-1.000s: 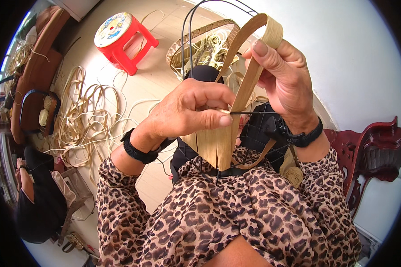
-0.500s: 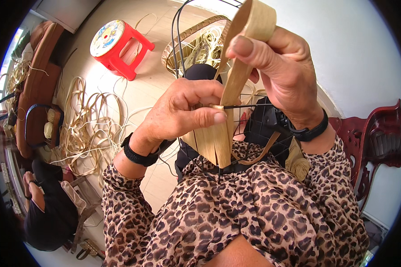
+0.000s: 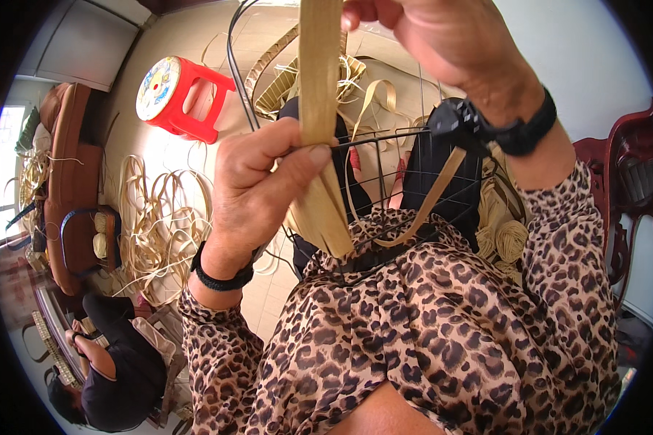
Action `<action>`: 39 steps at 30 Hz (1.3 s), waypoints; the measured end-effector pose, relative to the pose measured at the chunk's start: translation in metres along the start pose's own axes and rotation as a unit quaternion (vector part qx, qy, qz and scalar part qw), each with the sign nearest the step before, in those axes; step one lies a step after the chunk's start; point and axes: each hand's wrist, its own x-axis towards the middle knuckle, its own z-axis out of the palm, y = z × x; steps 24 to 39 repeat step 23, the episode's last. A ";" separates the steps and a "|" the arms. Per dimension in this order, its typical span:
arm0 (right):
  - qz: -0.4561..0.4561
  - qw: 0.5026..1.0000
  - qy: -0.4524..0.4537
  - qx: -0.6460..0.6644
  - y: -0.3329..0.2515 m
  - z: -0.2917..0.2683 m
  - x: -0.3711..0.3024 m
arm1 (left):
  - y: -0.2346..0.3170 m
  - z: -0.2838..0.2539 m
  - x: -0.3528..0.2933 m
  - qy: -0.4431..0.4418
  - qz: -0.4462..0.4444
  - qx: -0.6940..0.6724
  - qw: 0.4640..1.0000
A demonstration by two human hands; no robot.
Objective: The person weaves flexible wooden strips through a metal wire frame by hand, tucking ends and layering pieces to build up the sides.
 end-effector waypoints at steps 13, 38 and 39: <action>0.113 0.980 0.120 -0.114 -0.018 -0.080 -0.054 | -0.028 -0.027 -0.012 0.113 -0.012 -0.081 0.990; 0.235 0.828 -0.290 -0.418 0.012 -0.066 -0.047 | -0.043 -0.045 -0.034 0.116 0.000 -0.130 0.985; 0.235 0.828 -0.290 -0.418 0.012 -0.066 -0.047 | -0.043 -0.045 -0.034 0.116 0.000 -0.130 0.985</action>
